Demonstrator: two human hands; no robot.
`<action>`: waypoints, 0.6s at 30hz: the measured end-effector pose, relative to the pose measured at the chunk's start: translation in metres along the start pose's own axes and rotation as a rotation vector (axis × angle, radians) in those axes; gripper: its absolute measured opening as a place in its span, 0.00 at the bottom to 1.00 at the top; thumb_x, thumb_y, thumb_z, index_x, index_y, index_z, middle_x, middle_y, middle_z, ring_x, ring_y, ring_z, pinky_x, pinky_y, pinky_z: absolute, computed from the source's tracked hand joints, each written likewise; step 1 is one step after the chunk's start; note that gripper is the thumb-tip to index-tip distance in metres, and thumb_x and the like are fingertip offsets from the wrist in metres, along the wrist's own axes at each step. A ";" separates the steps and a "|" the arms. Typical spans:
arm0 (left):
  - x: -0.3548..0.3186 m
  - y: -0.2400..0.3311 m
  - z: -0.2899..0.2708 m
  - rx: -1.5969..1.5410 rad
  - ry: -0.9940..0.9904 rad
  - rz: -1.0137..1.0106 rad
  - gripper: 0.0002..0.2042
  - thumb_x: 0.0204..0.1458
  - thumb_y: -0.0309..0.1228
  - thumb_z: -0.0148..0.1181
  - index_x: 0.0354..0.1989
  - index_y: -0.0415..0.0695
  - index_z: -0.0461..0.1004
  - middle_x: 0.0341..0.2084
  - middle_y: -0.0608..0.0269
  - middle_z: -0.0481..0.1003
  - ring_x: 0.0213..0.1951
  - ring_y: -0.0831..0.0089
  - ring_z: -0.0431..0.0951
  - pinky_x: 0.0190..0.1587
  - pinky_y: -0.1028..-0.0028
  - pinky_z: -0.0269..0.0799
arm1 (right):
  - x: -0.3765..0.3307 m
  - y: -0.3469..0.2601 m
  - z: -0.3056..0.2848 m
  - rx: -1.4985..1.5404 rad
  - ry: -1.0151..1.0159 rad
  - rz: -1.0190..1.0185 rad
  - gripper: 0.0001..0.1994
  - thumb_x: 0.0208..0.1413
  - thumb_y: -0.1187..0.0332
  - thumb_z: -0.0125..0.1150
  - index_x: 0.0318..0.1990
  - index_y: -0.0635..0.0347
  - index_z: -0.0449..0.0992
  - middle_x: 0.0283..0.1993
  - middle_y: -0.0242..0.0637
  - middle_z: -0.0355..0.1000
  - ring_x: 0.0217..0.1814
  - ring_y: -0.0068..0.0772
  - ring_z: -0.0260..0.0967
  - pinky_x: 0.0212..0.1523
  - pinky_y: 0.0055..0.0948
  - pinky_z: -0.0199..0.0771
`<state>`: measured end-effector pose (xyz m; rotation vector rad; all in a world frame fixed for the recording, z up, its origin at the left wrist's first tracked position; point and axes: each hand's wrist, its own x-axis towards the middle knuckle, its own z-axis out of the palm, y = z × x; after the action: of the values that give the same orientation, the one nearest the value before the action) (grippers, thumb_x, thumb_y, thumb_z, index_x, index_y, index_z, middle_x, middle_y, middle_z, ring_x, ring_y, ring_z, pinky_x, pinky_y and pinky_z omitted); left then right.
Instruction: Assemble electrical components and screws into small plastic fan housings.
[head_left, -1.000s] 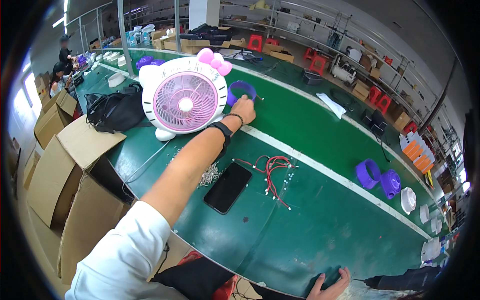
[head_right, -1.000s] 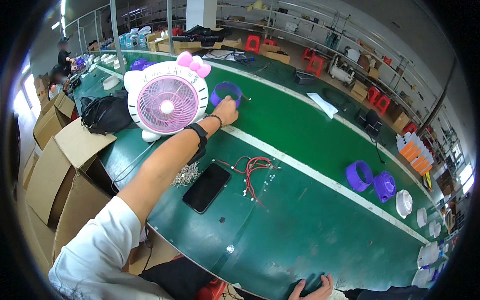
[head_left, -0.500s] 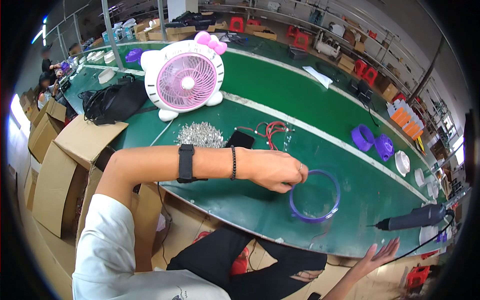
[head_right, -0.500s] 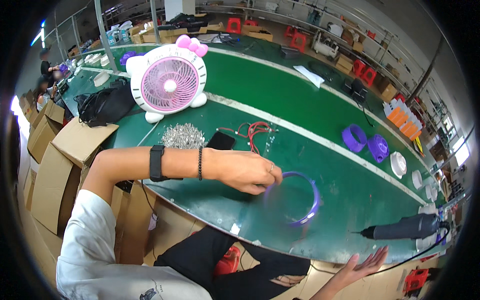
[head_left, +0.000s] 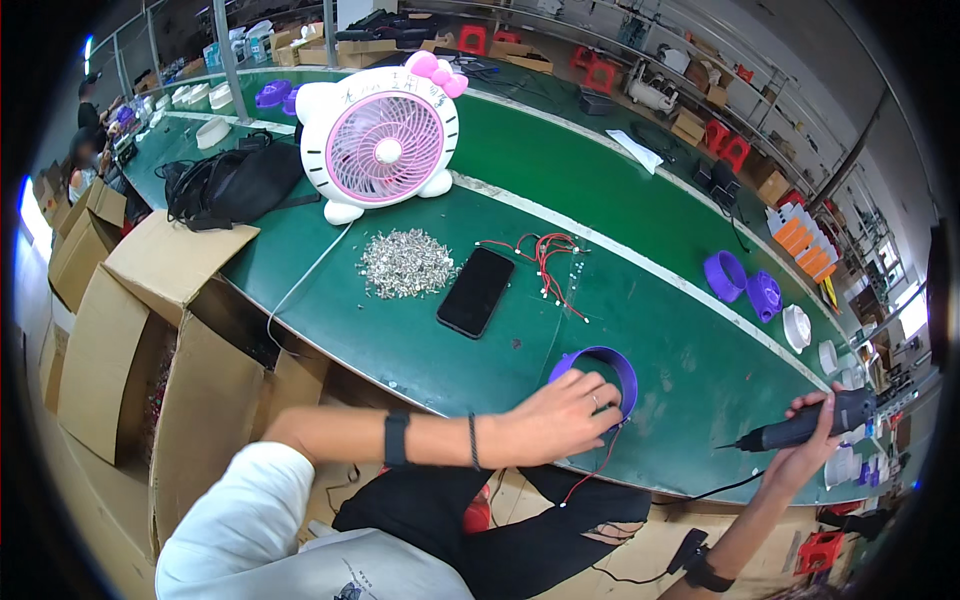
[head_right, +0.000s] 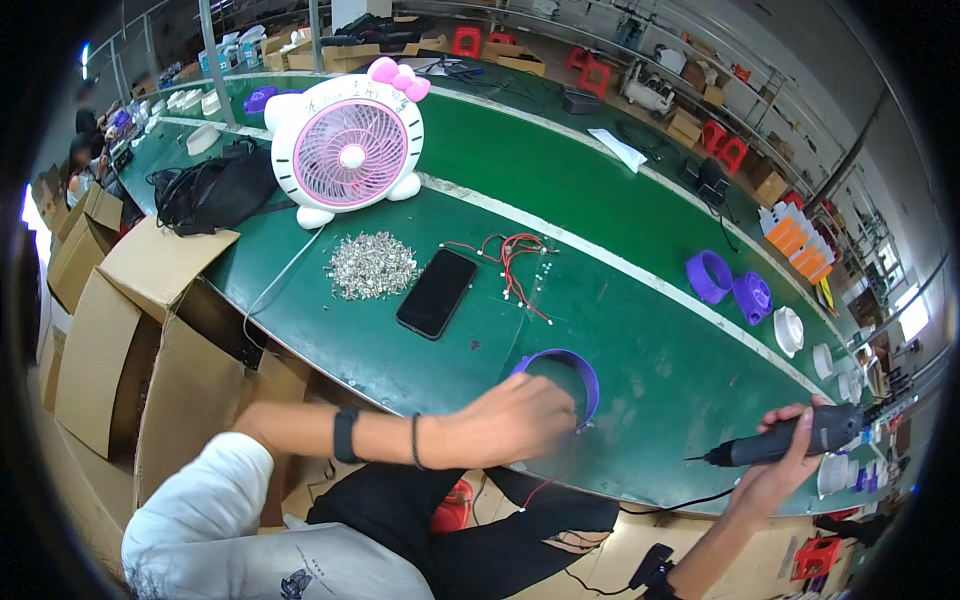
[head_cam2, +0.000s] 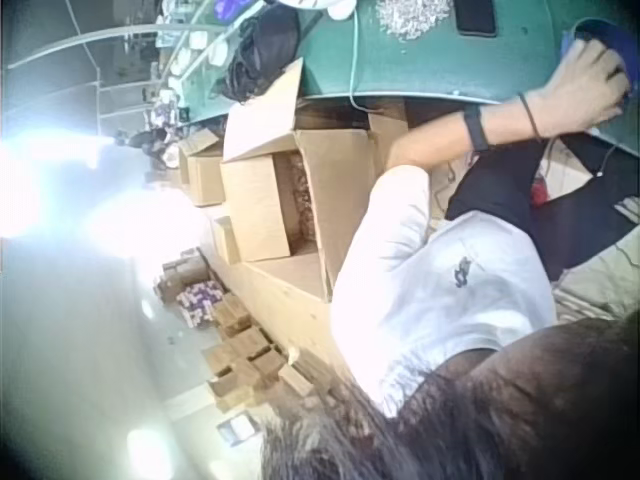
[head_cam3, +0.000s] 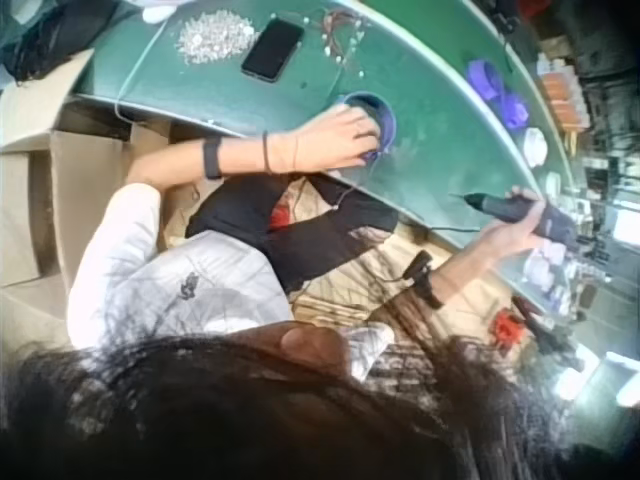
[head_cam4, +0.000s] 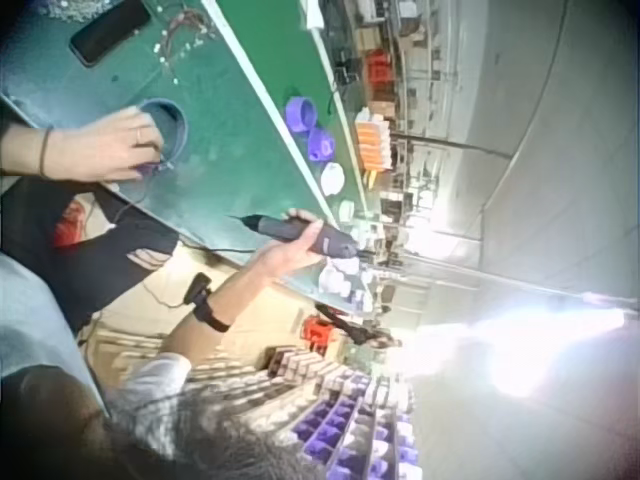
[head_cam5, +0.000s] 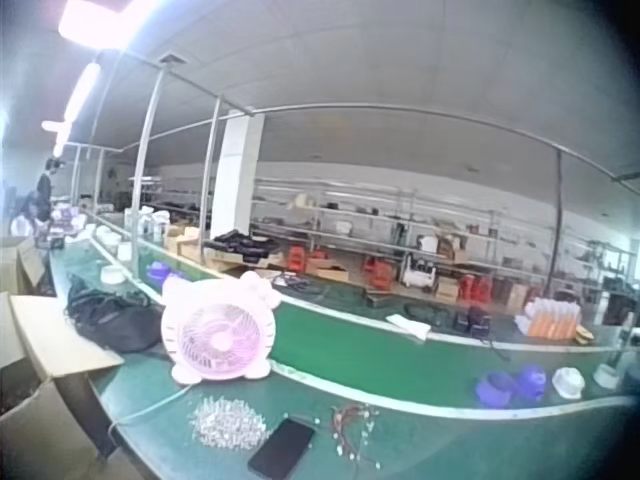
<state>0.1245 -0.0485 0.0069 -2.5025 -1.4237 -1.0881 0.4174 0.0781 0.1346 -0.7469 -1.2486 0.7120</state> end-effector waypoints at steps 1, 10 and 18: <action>-0.005 0.002 0.010 0.000 0.018 -0.034 0.14 0.48 0.31 0.68 0.44 0.43 0.77 0.45 0.62 0.71 0.51 0.64 0.70 0.54 0.65 0.64 | -0.009 -0.001 0.013 0.002 -0.012 -0.003 0.18 0.69 0.62 0.56 0.61 0.60 0.65 0.34 0.33 0.69 0.34 0.25 0.67 0.37 0.27 0.69; -0.027 -0.024 -0.012 0.021 0.104 -0.168 0.16 0.49 0.28 0.65 0.49 0.48 0.78 0.51 0.63 0.72 0.58 0.61 0.70 0.59 0.60 0.62 | -0.082 0.015 0.087 0.286 -0.274 0.092 0.11 0.66 0.68 0.59 0.49 0.57 0.65 0.33 0.37 0.68 0.20 0.24 0.61 0.21 0.23 0.65; -0.017 -0.008 0.015 -0.123 0.195 -0.233 0.14 0.52 0.34 0.70 0.45 0.48 0.77 0.46 0.63 0.71 0.55 0.62 0.70 0.61 0.56 0.59 | -0.092 0.010 0.147 0.329 -0.208 0.061 0.09 0.65 0.76 0.60 0.47 0.59 0.66 0.32 0.37 0.68 0.18 0.21 0.59 0.18 0.20 0.60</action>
<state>0.1211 -0.0508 -0.0164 -2.2702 -1.6662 -1.4569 0.2564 0.0246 0.0980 -0.4490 -1.2573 1.0364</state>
